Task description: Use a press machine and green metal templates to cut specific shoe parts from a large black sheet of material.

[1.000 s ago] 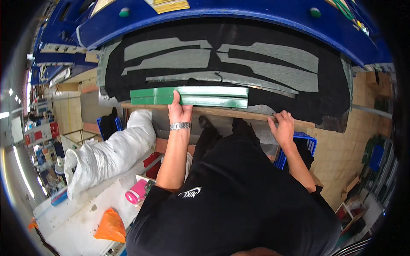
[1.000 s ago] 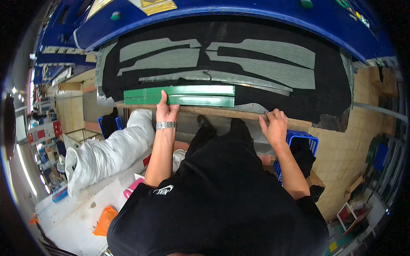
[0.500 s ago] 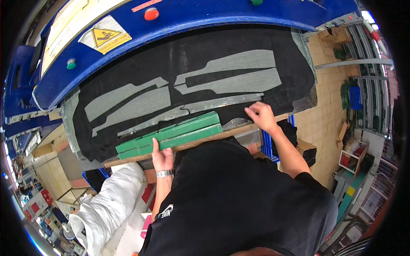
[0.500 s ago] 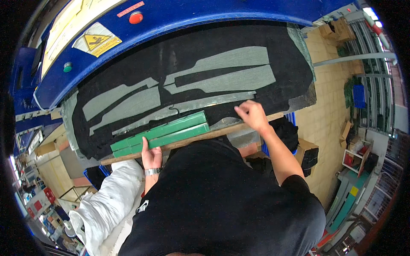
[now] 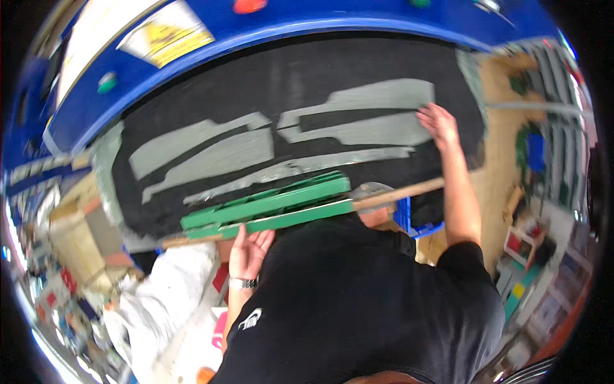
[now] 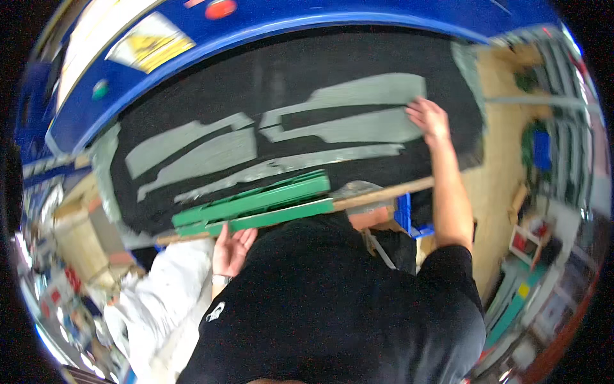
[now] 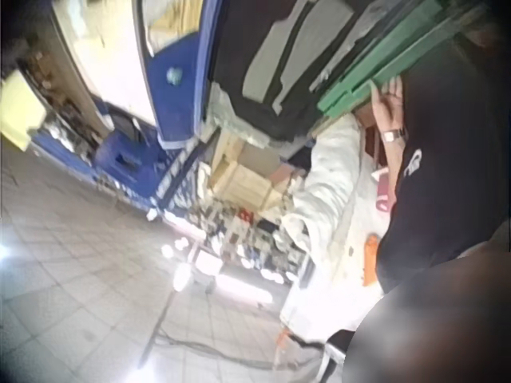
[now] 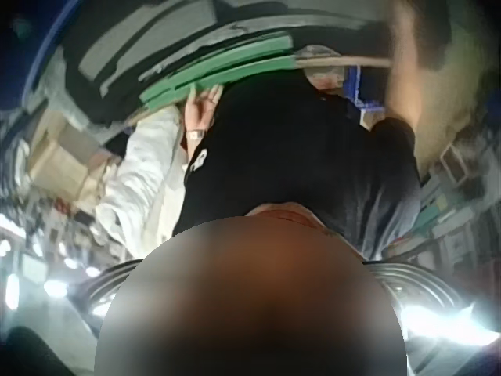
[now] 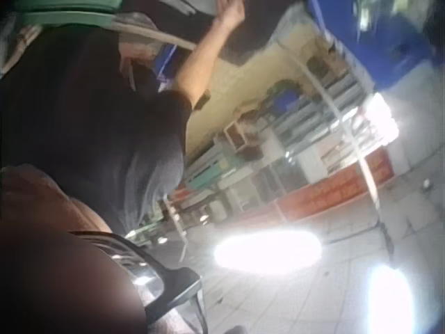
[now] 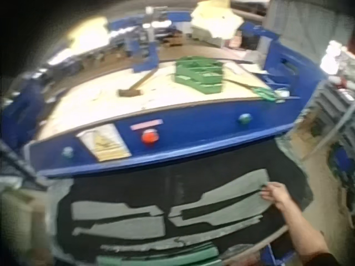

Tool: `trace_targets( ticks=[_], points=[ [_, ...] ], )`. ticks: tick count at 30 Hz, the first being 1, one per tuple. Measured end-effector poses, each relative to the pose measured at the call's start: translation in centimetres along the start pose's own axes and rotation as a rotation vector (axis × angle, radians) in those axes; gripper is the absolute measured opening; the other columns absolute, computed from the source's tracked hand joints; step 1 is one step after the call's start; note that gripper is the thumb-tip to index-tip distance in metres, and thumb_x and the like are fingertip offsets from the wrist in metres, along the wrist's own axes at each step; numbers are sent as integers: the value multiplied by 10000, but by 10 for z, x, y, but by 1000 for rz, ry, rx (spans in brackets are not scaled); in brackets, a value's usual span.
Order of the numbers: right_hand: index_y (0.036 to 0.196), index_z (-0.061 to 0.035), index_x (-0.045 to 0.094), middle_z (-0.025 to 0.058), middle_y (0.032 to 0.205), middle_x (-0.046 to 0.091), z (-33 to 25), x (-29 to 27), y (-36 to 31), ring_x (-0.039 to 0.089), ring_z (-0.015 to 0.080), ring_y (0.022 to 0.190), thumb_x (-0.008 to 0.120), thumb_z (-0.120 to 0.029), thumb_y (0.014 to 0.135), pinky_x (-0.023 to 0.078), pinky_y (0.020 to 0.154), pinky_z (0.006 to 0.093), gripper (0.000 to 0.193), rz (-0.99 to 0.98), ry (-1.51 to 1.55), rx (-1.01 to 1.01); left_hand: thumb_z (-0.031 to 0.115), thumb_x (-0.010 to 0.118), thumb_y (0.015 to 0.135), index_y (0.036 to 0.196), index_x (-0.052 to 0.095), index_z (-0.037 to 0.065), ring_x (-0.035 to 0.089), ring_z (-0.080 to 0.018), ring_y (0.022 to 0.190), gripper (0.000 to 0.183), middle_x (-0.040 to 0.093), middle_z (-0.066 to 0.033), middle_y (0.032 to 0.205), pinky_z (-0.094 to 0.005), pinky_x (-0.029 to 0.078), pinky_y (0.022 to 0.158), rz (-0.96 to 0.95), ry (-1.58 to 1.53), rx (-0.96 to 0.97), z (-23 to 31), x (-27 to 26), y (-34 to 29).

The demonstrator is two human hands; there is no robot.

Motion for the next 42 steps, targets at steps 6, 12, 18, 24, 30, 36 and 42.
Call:
trace_targets(
  ticks=[6,12,18,24,30,36,42],
  points=[
    [1441,101,429,278,1414,553,6,-16,67,610,345,1268,552,-258,1062,537,1055,411,536,61,321,73,370,586,1043,1323,548,-75,682,-366,1146,528,661,-250,1268,-455,572,991,107,529,-250,66,4,-40],
    [1360,148,438,294,1346,596,1,23,120,619,362,1254,580,-220,1045,541,1056,450,505,-6,598,125,292,650,1015,1228,670,57,719,-172,949,318,736,-101,1114,-302,589,709,410,936,490,241,-57,-22],
    [913,-36,617,82,968,717,9,16,159,714,204,853,731,-308,955,595,703,311,298,74,608,243,360,709,953,1272,654,39,703,-281,1060,455,722,-162,1176,-377,543,925,846,1696,1051,409,-87,38],
    [811,-78,648,21,747,683,13,-6,176,650,135,602,753,-298,948,584,570,249,279,130,359,212,426,720,912,1257,663,14,597,-383,1226,540,644,-225,1295,-450,472,1052,646,1863,1299,458,-20,120],
    [856,-57,679,33,756,690,7,20,158,687,147,651,768,-234,937,609,597,250,215,262,173,197,662,679,861,1123,702,153,605,-400,1210,573,679,-137,1259,-678,416,995,939,2015,890,489,-9,167],
    [843,-91,684,1,743,673,-10,40,136,654,118,576,778,-228,930,578,516,213,187,311,-8,186,633,717,859,865,646,72,649,-349,941,566,710,-138,950,-577,426,836,798,1969,750,513,-23,165],
    [812,-97,637,12,722,643,-8,30,116,640,123,550,750,-212,949,578,488,227,212,333,-171,138,580,789,823,781,647,42,620,-281,791,558,677,-133,824,-505,451,781,702,1900,695,508,-30,166]
  ],
)
Point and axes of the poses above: each hand's wrist, its own y-axis towards the middle knuckle, its own x-axis out of the palm, z = x × y, the point moved 3 cm from there along y, towards the middle knuckle
